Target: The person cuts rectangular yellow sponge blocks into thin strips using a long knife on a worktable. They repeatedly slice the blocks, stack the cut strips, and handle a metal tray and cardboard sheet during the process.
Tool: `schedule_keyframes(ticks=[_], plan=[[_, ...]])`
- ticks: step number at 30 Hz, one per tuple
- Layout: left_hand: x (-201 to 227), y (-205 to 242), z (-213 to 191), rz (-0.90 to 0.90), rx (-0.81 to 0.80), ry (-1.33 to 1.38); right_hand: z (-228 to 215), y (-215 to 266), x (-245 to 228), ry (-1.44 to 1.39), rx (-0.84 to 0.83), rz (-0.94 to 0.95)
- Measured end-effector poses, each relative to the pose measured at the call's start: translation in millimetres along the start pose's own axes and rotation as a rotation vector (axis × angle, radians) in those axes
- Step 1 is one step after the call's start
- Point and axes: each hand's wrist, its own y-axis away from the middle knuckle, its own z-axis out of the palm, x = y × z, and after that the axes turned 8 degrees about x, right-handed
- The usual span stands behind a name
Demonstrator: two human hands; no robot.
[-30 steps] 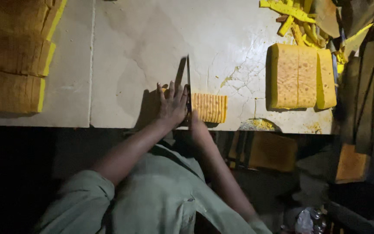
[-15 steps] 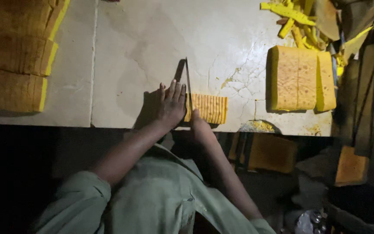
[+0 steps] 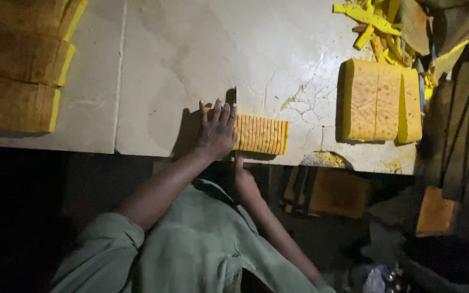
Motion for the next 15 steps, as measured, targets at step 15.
schedule_keyframes(ticks=[15], plan=[[-6.5,4.4,16.7,-0.080,-0.007,0.177,-35.2,40.7,-14.7,0.006,-0.239,0.075]])
